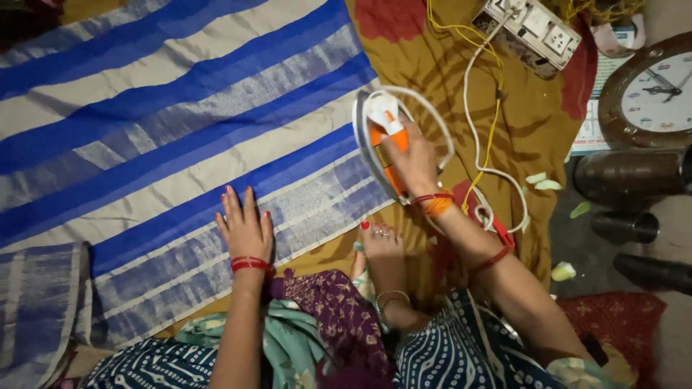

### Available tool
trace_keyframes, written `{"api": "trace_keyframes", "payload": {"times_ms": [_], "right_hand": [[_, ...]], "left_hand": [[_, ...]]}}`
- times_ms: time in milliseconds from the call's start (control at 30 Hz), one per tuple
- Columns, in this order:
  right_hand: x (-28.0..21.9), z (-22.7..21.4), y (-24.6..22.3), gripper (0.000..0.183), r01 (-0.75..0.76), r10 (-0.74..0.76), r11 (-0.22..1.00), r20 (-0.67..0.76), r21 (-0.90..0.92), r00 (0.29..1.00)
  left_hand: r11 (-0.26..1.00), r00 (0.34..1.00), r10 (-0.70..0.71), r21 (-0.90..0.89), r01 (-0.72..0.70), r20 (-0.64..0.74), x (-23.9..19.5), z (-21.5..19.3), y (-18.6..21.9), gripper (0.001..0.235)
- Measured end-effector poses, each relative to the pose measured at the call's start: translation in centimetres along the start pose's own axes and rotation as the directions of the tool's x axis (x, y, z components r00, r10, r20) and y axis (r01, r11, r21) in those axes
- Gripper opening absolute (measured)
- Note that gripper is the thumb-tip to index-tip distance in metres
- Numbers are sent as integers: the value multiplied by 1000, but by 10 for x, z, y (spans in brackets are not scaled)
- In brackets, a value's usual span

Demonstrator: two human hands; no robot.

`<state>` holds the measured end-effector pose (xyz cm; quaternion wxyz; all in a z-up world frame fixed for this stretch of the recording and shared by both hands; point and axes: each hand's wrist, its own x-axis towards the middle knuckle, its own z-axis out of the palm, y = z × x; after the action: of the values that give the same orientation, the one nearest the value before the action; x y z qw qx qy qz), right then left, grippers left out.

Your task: Iron and fold a blue and white striped fabric on a cloth-covered surface.

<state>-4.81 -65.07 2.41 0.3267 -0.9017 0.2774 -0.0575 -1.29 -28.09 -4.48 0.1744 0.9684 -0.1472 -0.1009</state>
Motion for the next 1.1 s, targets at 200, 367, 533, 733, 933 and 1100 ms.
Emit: {"api": "trace_keyframes", "payload": {"times_ms": [200,367,533,733,933,1100], "right_hand": [[1,-15,-17,44,-15,10,992,40,123,999],[1,12,-27,43,99,-116,983,102,155,988],[6,15,-43,45,220,-240,965,135,143,961],[16,11,-45,46,305,-315,948,136,94,939],[34,14,-46,44,240,-243,970,91,46,966],[55,23,-27,46,162,-172,979,-77,-121,982]], "left_hand": [[696,892,-342,-717,29,-295,-7,21,-45,63],[124,835,-535,-966,229,129,-1,10,-51,60],[404,827,-137,-731,550,546,-37,-52,36,71],[988,993,58,-147,-43,100,-47,-70,32,50],[987,950,-122,-70,147,288,-41,-67,32,46],[960,949,279,-49,-275,143,-28,-34,61,61]]}}
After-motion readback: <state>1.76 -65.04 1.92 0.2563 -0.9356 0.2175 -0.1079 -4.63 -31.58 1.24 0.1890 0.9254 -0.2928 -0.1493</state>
